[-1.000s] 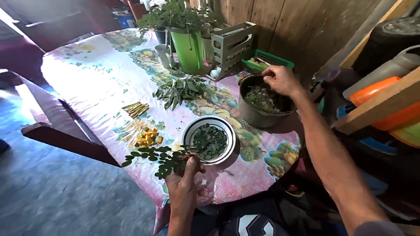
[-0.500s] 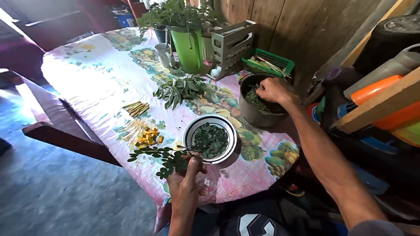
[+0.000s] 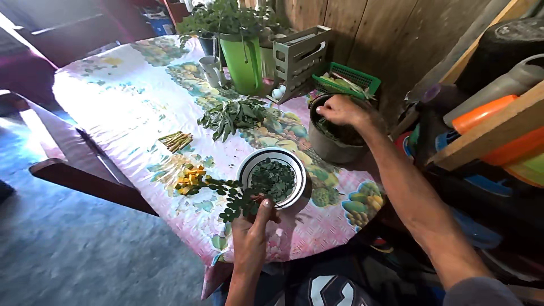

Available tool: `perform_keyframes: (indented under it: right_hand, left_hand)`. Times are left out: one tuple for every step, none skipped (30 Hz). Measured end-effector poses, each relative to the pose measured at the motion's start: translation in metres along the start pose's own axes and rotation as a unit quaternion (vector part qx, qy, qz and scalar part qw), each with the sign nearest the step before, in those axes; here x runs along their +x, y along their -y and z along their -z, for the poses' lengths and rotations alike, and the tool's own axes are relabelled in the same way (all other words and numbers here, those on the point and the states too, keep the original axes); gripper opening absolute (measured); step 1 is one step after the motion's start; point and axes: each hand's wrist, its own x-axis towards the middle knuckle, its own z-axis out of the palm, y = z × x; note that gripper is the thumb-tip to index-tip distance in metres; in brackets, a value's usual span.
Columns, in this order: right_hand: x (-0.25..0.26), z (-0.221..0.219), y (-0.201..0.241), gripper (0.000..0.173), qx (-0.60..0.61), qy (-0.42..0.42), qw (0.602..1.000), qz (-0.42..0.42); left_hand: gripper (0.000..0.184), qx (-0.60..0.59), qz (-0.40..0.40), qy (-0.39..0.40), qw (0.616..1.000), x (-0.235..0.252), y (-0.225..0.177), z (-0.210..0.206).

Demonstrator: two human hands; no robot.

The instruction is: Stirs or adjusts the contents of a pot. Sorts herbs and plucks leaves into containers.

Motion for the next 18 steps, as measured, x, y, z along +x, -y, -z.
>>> perform_keyframes:
  right_hand:
    - [-0.006,0.002,0.002,0.045,0.004,-0.044,0.999,0.007]
    - [-0.014,0.007,0.002,0.043,0.006,-0.100,0.995,0.010]
    - [-0.024,0.013,0.003,0.042,0.008,-0.150,0.989,0.010]
    - [-0.037,0.019,0.003,0.040,0.007,-0.190,0.982,0.013]
    - [-0.053,0.022,0.005,0.038,0.006,-0.216,0.976,0.026]
    - [-0.072,0.021,0.011,0.035,0.007,-0.229,0.972,0.053]
    - [-0.091,0.014,0.019,0.032,0.012,-0.230,0.969,0.093]
    - [-0.111,0.004,0.028,0.028,0.023,-0.215,0.967,0.138]
    - [-0.127,-0.008,0.037,0.025,0.048,-0.187,0.965,0.177]
    - [-0.138,-0.021,0.046,0.024,0.091,-0.148,0.963,0.205]
    - [-0.144,-0.034,0.055,0.025,0.142,-0.107,0.957,0.227]
    - [-0.145,-0.047,0.063,0.025,0.195,-0.080,0.947,0.243]
    - [-0.143,-0.060,0.070,0.023,0.245,-0.058,0.935,0.248]
    - [-0.139,-0.071,0.076,0.024,0.283,-0.042,0.925,0.248]
    - [-0.134,-0.079,0.082,0.028,0.312,-0.026,0.916,0.251]
    - [-0.129,-0.084,0.087,0.030,0.330,-0.012,0.908,0.259]
    - [-0.125,-0.088,0.092,0.028,0.350,-0.004,0.897,0.268]
    - [-0.122,-0.090,0.096,0.025,0.378,0.002,0.884,0.275]
  left_hand:
    - [0.014,0.000,0.006,0.017,1.000,-0.001,-0.001,-0.001]
    - [0.014,0.004,0.010,0.035,0.999,-0.002,-0.001,0.000]
    - [0.013,0.016,0.011,0.049,0.999,-0.002,-0.002,-0.001]
    - [0.013,0.026,0.013,0.059,0.998,-0.002,-0.002,-0.002]
    - [0.013,0.034,0.012,0.063,0.997,0.000,-0.002,-0.005]
    - [0.014,0.043,0.009,0.065,0.997,0.003,-0.003,-0.007]
    - [0.015,0.053,0.008,0.063,0.997,0.008,-0.006,-0.010]
    - [0.016,0.065,0.008,0.061,0.996,0.013,-0.008,-0.012]
    - [0.015,0.075,0.006,0.062,0.995,0.019,-0.011,-0.015]
    - [0.014,0.086,0.003,0.063,0.994,0.025,-0.012,-0.018]
    - [0.013,0.098,-0.004,0.064,0.993,0.030,-0.013,-0.020]
    - [0.012,0.108,-0.016,0.065,0.992,0.035,-0.014,-0.022]
    - [0.012,0.120,-0.027,0.063,0.990,0.039,-0.014,-0.022]
    - [0.013,0.131,-0.031,0.056,0.989,0.042,-0.014,-0.023]
    - [0.013,0.141,-0.032,0.041,0.989,0.044,-0.014,-0.024]
    - [0.013,0.146,-0.034,0.023,0.989,0.046,-0.014,-0.024]
    - [0.013,0.143,-0.041,0.005,0.989,0.047,-0.014,-0.025]
    - [0.012,0.136,-0.049,-0.014,0.989,0.048,-0.014,-0.025]
